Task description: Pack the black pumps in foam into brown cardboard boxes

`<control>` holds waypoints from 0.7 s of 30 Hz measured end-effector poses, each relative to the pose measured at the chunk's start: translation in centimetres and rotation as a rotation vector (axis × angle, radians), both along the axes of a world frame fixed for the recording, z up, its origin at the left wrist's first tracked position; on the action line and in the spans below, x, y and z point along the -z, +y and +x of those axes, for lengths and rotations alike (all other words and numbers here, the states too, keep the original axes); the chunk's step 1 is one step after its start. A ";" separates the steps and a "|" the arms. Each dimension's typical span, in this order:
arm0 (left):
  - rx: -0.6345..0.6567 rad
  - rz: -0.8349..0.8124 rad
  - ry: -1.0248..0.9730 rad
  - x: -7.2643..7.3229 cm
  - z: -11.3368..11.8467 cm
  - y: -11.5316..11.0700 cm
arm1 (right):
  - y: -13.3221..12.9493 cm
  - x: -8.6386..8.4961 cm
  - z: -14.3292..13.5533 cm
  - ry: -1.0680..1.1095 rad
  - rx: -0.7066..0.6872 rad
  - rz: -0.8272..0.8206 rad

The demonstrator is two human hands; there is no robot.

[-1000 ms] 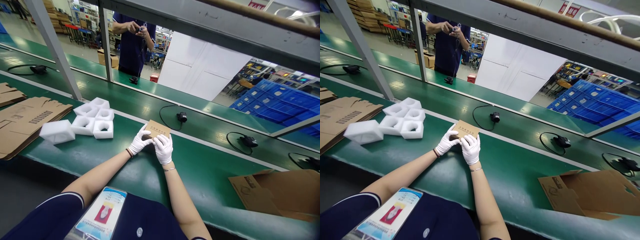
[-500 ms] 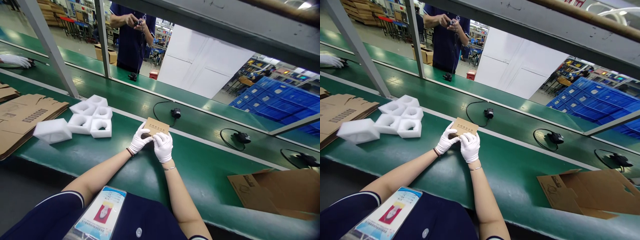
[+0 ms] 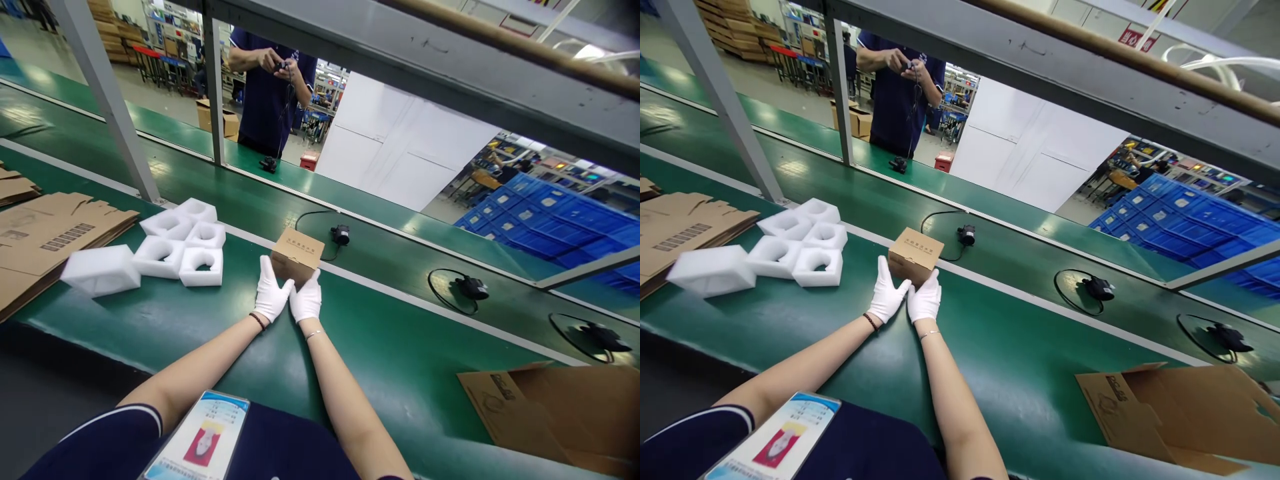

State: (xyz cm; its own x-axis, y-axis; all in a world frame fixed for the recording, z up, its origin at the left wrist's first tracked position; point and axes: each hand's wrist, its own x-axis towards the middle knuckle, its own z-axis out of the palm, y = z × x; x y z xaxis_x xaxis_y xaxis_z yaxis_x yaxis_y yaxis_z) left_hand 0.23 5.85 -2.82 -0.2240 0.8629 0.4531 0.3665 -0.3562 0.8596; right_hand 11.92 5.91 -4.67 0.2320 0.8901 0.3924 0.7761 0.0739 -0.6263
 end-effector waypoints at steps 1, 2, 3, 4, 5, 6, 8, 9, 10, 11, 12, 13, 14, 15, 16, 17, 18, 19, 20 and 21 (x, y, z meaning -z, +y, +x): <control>-0.022 -0.057 -0.015 0.7 -0.1 0.2 | 1.1 -0.4 -0.7 -0.113 -0.001 -0.064; -0.029 -0.088 -0.020 1.4 -0.2 0.4 | 2.4 -1.0 -1.5 -0.214 0.005 -0.127; -0.024 -0.095 -0.013 2.0 -0.4 0.7 | 3.9 -1.7 -2.3 -0.289 0.016 -0.180; -0.014 -0.083 0.001 2.4 -0.5 1.0 | 5.5 -2.4 -3.2 -0.336 0.028 -0.217; -0.004 -0.064 0.016 2.7 -0.7 1.4 | 7.1 -3.0 -4.1 -0.361 0.034 -0.237; -0.001 -0.050 0.027 2.9 -0.9 1.8 | 8.6 -3.7 -4.9 -0.372 0.030 -0.241; -0.017 -0.027 0.035 2.8 -1.3 2.4 | 11.3 -4.6 -6.3 -0.380 -0.013 -0.229; -0.027 -0.013 0.040 2.7 -1.5 2.7 | 12.4 -4.9 -6.9 -0.391 -0.057 -0.222; -0.034 0.004 0.047 2.5 -1.5 2.9 | 13.3 -5.0 -7.3 -0.407 -0.111 -0.211; -0.039 0.023 0.057 2.2 -1.5 3.0 | 14.1 -5.0 -7.6 -0.425 -0.168 -0.196; -0.039 0.043 0.068 2.0 -1.4 3.1 | 14.7 -4.8 -7.8 -0.442 -0.218 -0.178; -0.036 0.063 0.080 1.8 -1.3 3.1 | 15.2 -4.5 -7.9 -0.456 -0.253 -0.163; -0.028 0.082 0.094 1.5 -1.1 3.1 | 15.7 -4.1 -7.9 -0.469 -0.271 -0.158; -0.020 0.098 0.107 1.3 -0.9 3.0 | 15.9 -3.6 -7.9 -0.470 -0.281 -0.135; -0.011 0.111 0.119 1.0 -0.7 2.8 | 16.1 -3.1 -7.8 -0.458 -0.292 -0.095; -0.004 0.118 0.127 0.7 -0.6 2.5 | 16.1 -2.6 -7.6 -0.439 -0.308 -0.042; 0.001 0.130 0.139 0.3 -0.4 2.1 | 15.9 -2.2 -7.3 -0.415 -0.331 0.020; 0.001 0.148 0.158 -0.3 -0.4 1.6 | 15.5 -1.9 -7.0 -0.387 -0.357 0.084; -0.005 0.175 0.188 -1.0 -0.4 1.0 | 15.0 -1.7 -6.6 -0.356 -0.385 0.144; -0.018 0.208 0.229 -1.9 -0.6 0.4 | 14.2 -1.8 -6.2 -0.326 -0.411 0.193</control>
